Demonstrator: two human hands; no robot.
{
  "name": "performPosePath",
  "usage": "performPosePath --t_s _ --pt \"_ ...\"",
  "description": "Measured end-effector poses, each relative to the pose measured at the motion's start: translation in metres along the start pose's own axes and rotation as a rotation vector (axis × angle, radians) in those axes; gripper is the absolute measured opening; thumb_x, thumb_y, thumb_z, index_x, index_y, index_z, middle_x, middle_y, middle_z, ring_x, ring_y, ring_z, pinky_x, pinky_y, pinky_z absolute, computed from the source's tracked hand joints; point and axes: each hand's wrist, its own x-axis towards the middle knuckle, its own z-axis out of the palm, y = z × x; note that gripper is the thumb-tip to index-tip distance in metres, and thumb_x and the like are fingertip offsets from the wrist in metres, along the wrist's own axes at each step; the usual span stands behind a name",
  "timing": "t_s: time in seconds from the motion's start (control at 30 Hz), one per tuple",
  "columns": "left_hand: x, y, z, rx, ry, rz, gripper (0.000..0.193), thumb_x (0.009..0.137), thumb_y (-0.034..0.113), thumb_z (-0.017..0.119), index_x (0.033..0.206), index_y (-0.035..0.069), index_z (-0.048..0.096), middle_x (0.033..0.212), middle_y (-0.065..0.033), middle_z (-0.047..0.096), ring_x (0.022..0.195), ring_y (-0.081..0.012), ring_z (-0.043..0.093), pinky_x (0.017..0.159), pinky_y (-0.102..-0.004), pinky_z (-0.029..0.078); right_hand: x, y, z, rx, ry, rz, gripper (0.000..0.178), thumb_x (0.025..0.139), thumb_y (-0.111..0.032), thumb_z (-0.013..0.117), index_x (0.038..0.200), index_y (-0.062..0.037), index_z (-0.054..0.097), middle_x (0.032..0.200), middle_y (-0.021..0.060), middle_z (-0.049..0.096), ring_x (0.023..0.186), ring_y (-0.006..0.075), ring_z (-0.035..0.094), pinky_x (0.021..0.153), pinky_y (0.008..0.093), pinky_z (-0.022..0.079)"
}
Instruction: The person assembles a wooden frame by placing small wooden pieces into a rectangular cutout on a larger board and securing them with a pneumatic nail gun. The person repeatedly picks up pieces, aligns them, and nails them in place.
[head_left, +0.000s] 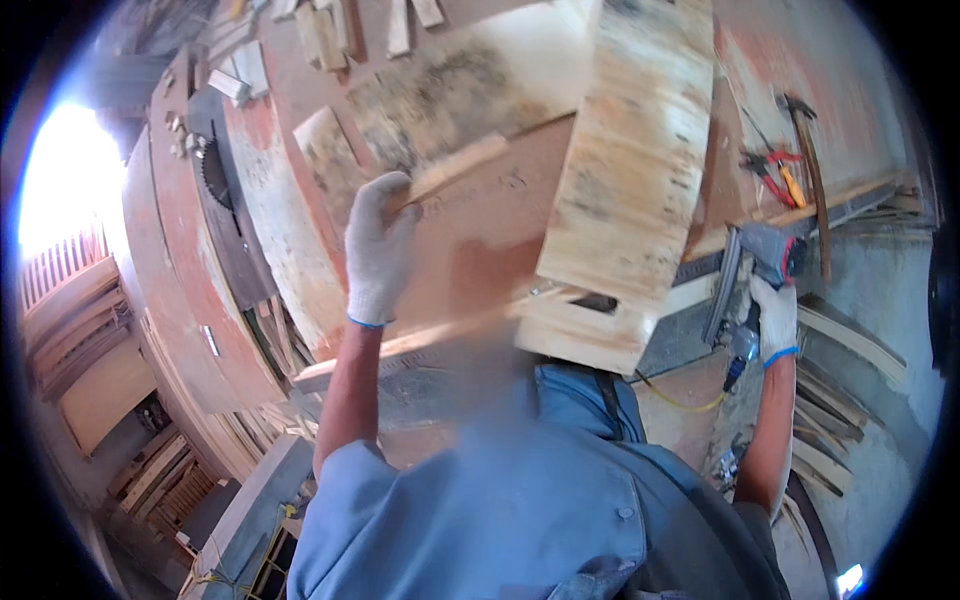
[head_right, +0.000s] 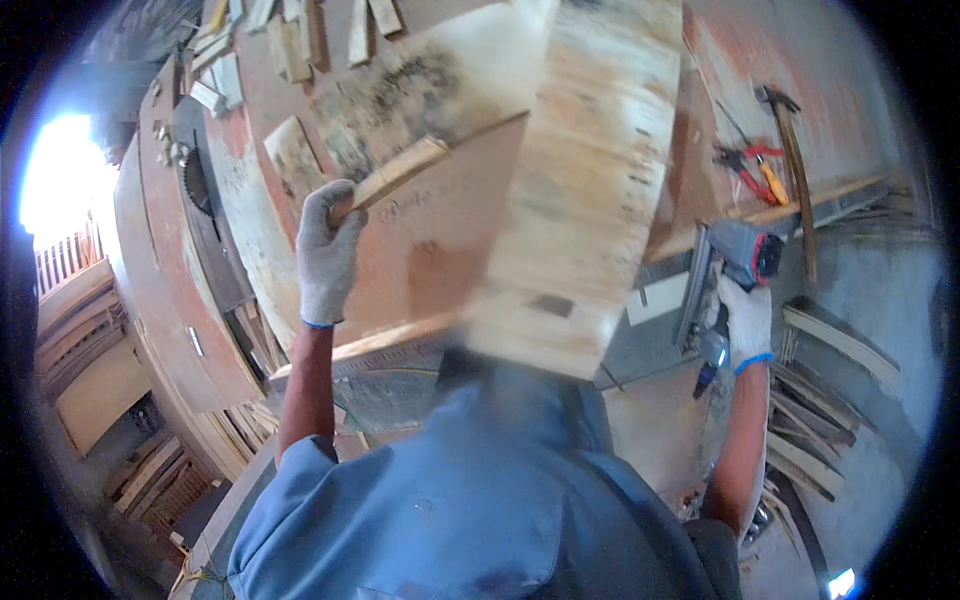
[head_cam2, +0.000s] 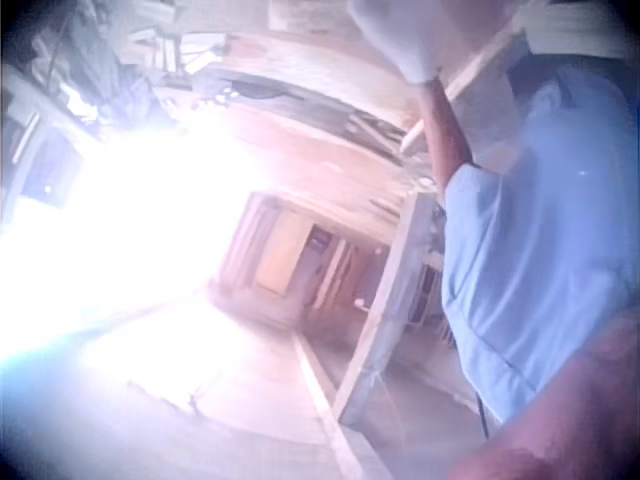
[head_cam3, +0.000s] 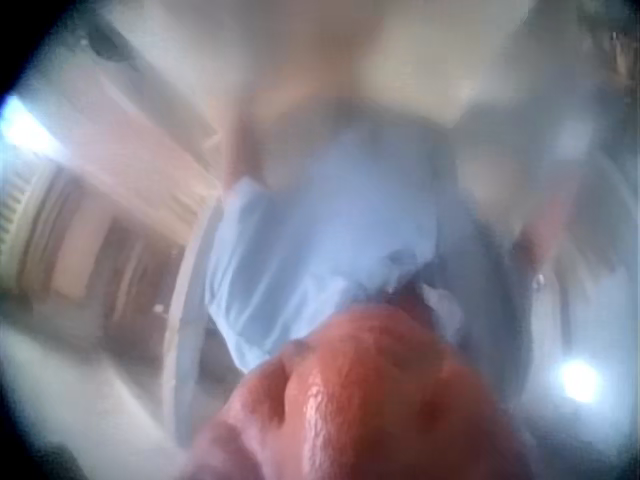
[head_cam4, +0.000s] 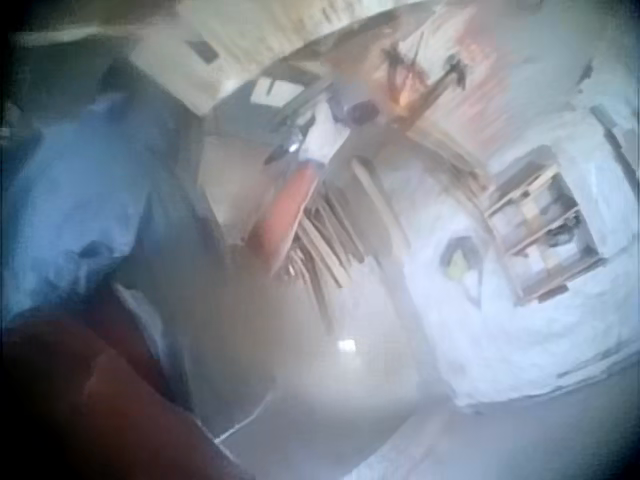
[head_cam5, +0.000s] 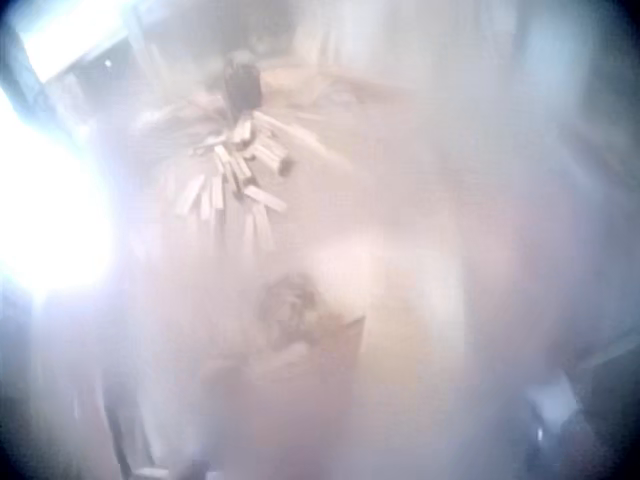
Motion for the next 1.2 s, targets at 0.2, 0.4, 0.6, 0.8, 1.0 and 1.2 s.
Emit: performPosePath --t_s 0.2,0.4,0.6,0.8,1.0,1.2 --pt "-0.036 0.015 0.008 -0.099 -0.158 -0.482 0.036 0.093 0.01 0.074 0.127 0.001 0.064 0.115 -0.0107 0.069 0.093 -0.014 0.068 0.084 -0.0291 0.056 0.009 0.016 -0.015 -0.068 -0.068 -0.091 0.017 0.094 -0.015 0.071 0.107 -0.0054 0.071 0.069 0.0024 0.062 0.052 0.0141 0.06 0.05 0.0301 0.049" --pt "-0.064 0.022 0.015 0.036 -0.275 -0.497 0.034 0.097 0.013 0.073 0.127 -0.001 0.066 0.104 -0.0077 0.07 0.085 -0.0134 0.067 0.073 -0.0277 0.058 -0.005 0.034 -0.026 -0.052 -0.076 -0.178 0.027 0.092 -0.015 0.07 0.116 -0.0031 0.069 0.075 0.0027 0.065 0.061 0.0135 0.062 0.059 0.0305 0.052" --pt "-0.073 -0.007 0.018 -0.449 -0.32 -0.686 0.038 0.096 0.02 0.072 0.125 -0.004 0.068 0.099 -0.0065 0.069 0.087 -0.0152 0.065 0.075 -0.0306 0.056 -0.063 0.059 -0.033 -0.067 -0.281 -0.136 0.025 0.09 -0.013 0.062 0.112 -0.0007 0.065 0.069 0.0051 0.063 0.054 0.0143 0.061 0.054 0.0294 0.05" --pt "-0.08 -0.033 0.06 -0.745 -0.357 -0.753 0.042 0.102 0.023 0.068 0.133 -0.005 0.063 0.122 -0.014 0.067 0.107 -0.0252 0.068 0.089 -0.0409 0.062 -0.093 0.107 -0.011 0.024 -0.418 0.062 0.032 0.091 -0.015 0.063 0.119 -0.0006 0.066 0.069 0.0063 0.064 0.055 0.016 0.062 0.056 0.0306 0.051" --pt "-0.07 -0.018 0.097 -0.869 -0.459 -0.796 0.027 0.106 0.022 0.061 0.122 0.001 0.068 0.109 -0.0079 0.07 0.098 -0.0189 0.069 0.081 -0.0331 0.059 -0.108 0.137 0.016 0.122 -0.493 0.232 0.026 0.089 -0.017 0.063 0.107 -0.0004 0.069 0.069 0.0069 0.067 0.062 0.018 0.065 0.061 0.0339 0.052" --pt "-0.058 -0.015 0.115 -0.967 -0.468 -0.792 0.029 0.106 0.022 0.06 0.122 -0.001 0.067 0.112 -0.0113 0.07 0.097 -0.0249 0.071 0.088 -0.0393 0.063 -0.135 0.134 0.034 0.237 -0.469 0.222 0.034 0.09 -0.022 0.059 0.111 0.0038 0.066 0.071 0.0097 0.066 0.059 0.0199 0.063 0.059 0.0335 0.053"
